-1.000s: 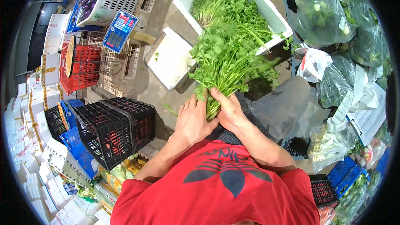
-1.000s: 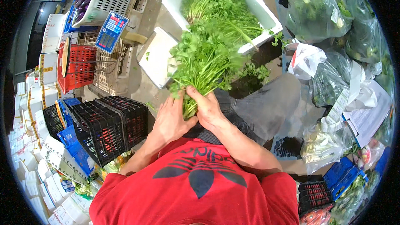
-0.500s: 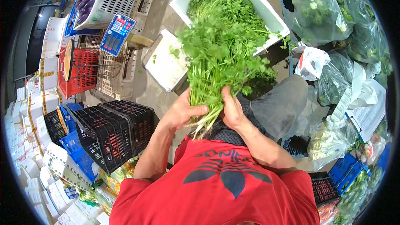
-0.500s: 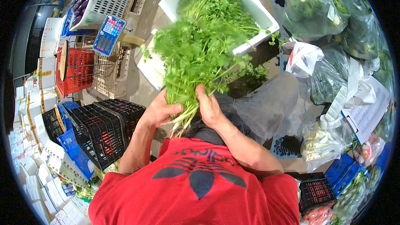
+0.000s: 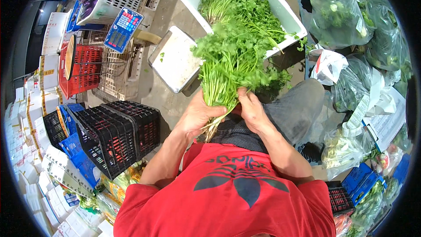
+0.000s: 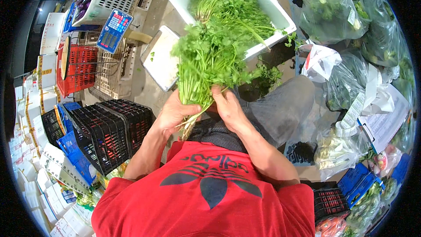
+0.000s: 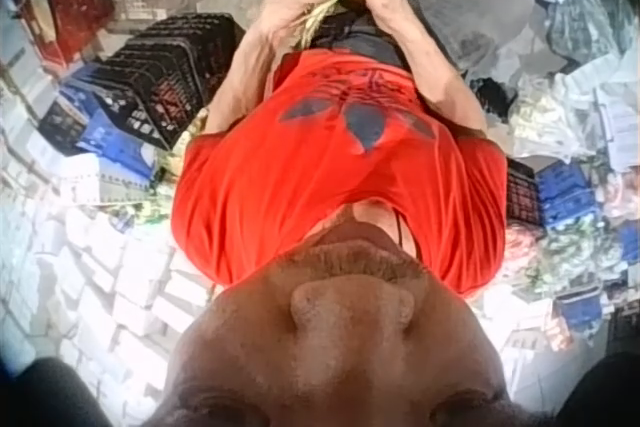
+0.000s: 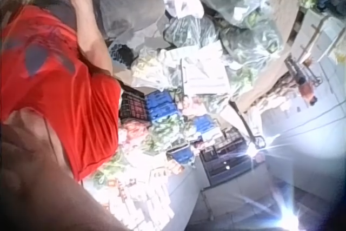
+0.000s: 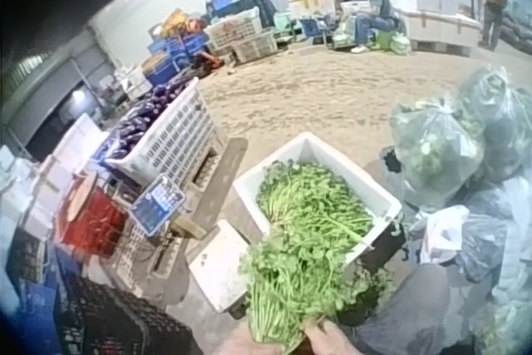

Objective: Cleaning, weighing, and bagging bunches of cilantro in a vegetable distribution center.

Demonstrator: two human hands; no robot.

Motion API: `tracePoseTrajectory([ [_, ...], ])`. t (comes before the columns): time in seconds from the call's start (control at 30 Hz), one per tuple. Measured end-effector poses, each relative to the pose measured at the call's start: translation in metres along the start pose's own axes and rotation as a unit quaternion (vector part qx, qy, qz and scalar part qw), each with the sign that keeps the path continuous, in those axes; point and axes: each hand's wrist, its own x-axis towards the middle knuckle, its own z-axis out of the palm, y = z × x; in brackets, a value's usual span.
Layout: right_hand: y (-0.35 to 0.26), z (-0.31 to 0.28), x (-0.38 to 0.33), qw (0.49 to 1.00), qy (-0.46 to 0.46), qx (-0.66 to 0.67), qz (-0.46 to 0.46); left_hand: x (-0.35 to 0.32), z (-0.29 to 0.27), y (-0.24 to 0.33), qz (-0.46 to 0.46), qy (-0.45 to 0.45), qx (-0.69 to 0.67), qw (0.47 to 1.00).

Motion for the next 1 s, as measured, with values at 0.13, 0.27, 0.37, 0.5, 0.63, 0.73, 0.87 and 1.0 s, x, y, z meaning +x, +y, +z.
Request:
tracePoseTrajectory([
  [0.13,-0.040,-0.021,-0.021,0.990,0.003,-0.113,0.087,-0.004,-0.002,0.010,0.046,0.021,0.037,0.998],
  [0.27,-0.062,-0.014,-0.024,0.967,0.058,-0.233,-0.080,0.002,0.003,0.007,0.060,0.041,0.052,0.996],
  [0.37,-0.069,0.002,-0.008,0.972,0.099,-0.195,-0.087,0.002,0.008,0.005,0.066,0.047,0.052,0.995],
  [0.5,-0.067,0.003,0.004,0.975,0.085,-0.196,-0.061,0.003,0.009,0.003,0.061,0.050,0.044,0.996],
  [0.63,-0.071,0.016,0.003,0.981,0.110,-0.123,-0.105,0.003,0.007,-0.001,0.062,0.059,0.040,0.996],
  [0.73,-0.063,0.005,0.017,0.978,0.082,-0.163,-0.102,0.004,0.010,-0.001,0.073,0.046,0.032,0.996],
  [0.87,-0.064,-0.009,0.015,0.994,0.050,-0.021,-0.090,0.011,0.000,-0.009,0.050,0.041,-0.081,0.995],
  [1.0,-0.075,-0.013,0.004,0.996,-0.019,0.056,-0.072,0.016,-0.011,-0.010,0.047,0.041,-0.136,0.989],
])
